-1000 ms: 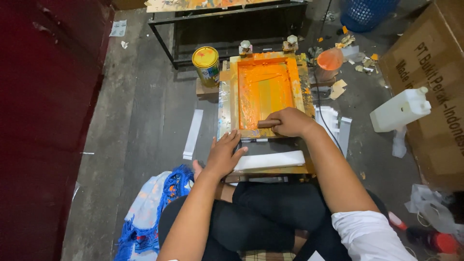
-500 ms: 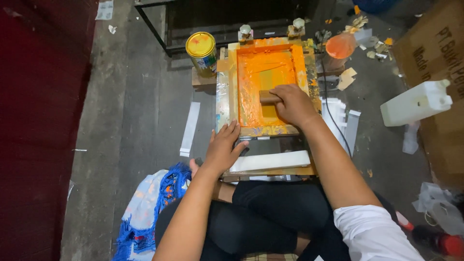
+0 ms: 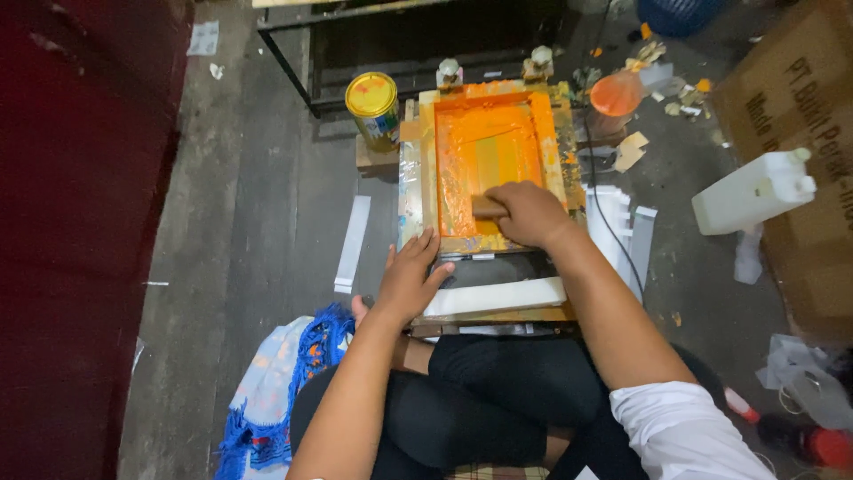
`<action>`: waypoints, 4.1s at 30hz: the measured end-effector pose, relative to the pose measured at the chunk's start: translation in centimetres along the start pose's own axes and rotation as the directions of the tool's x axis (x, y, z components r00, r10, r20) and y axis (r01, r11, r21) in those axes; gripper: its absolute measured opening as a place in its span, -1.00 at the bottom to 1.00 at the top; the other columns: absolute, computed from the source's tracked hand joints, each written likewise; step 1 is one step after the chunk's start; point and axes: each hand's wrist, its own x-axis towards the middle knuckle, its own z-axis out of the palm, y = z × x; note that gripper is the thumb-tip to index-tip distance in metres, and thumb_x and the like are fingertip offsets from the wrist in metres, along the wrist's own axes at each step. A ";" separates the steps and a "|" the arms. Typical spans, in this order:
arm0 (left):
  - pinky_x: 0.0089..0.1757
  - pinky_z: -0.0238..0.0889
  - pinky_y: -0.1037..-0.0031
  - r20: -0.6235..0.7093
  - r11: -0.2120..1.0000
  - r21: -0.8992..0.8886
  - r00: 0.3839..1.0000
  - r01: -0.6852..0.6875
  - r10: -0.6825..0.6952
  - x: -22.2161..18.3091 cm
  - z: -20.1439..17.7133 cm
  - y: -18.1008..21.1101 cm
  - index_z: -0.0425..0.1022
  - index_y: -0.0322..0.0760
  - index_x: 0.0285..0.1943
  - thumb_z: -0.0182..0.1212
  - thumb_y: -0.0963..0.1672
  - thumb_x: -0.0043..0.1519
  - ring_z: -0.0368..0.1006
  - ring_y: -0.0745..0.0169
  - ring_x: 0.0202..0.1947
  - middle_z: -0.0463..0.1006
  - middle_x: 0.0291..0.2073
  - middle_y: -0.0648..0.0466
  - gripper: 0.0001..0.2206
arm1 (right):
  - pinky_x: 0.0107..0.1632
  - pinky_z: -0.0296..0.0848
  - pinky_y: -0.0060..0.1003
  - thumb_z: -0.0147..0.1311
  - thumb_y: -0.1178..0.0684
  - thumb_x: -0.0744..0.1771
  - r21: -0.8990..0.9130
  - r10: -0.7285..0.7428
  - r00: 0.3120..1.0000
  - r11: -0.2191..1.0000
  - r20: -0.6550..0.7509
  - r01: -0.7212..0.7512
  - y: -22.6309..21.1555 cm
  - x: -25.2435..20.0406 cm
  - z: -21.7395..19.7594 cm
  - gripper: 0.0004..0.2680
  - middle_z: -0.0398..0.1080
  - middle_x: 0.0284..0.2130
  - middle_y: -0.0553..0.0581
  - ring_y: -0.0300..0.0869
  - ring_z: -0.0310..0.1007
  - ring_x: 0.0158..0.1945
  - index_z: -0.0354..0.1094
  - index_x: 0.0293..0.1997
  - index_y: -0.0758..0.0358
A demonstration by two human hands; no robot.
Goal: Manual screen printing of orange ink onto white paper strips using a squeegee.
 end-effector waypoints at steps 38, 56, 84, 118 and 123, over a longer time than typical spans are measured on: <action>0.38 -0.49 -0.22 0.011 0.999 0.036 0.999 0.031 -0.031 -0.7 0.5 0.0 0.16 -0.23 0.53 0.01 0.08 0.39 -0.09 -0.18 0.53 0.03 0.55 -0.05 -0.42 | 0.30 0.34 0.00 0.02 0.13 0.31 0.035 -0.004 1.000 0.999 0.000 0.004 -1.2 -2.1 -1.7 -0.67 0.52 0.00 0.19 0.14 0.41 0.21 0.45 0.22 0.14; 0.37 -0.48 -0.25 -0.002 0.999 0.039 1.000 0.020 -0.020 0.1 0.0 0.7 0.20 -0.32 0.50 0.04 0.05 0.39 -0.05 -0.23 0.51 0.10 0.52 -0.13 -0.43 | 0.26 0.35 -0.06 0.05 0.23 0.30 0.049 -0.145 0.941 0.985 -0.304 0.168 2.5 0.8 0.2 -0.73 0.53 -0.10 0.18 0.13 0.44 0.13 0.50 0.10 0.21; 0.38 -0.45 -0.23 -0.006 0.997 0.080 1.000 0.019 -0.018 -1.6 1.0 -0.2 0.20 -0.25 0.51 0.00 0.09 0.39 -0.01 -0.16 0.51 0.13 0.51 -0.04 -0.43 | 0.22 0.41 -0.01 0.05 0.14 0.29 0.102 0.027 1.000 0.994 -0.014 -0.025 -1.0 -3.1 -1.7 -0.72 0.59 -0.09 0.19 0.13 0.51 0.11 0.54 0.11 0.15; 0.39 -0.52 -0.19 0.018 0.996 0.082 0.999 0.037 -0.039 -2.1 0.8 0.3 0.21 -0.20 0.51 -0.02 0.10 0.40 -0.04 -0.12 0.52 0.13 0.52 -0.01 -0.44 | 0.19 0.43 0.03 0.02 0.10 0.29 0.049 -0.017 1.000 0.999 0.000 0.017 -1.2 -3.9 -2.0 -0.78 0.60 -0.20 0.20 0.18 0.54 0.00 0.57 -0.04 0.16; 0.38 -0.48 -0.22 0.017 0.997 0.075 1.000 0.011 -0.013 -1.3 0.4 0.6 0.18 -0.30 0.51 -0.01 0.08 0.40 -0.04 -0.18 0.51 0.12 0.51 -0.08 -0.42 | 0.27 0.34 -0.03 0.04 0.16 0.32 0.107 -0.017 0.984 0.994 -0.178 0.037 1.3 -1.7 -0.8 -0.72 0.55 -0.01 0.19 0.11 0.44 0.19 0.50 0.15 0.20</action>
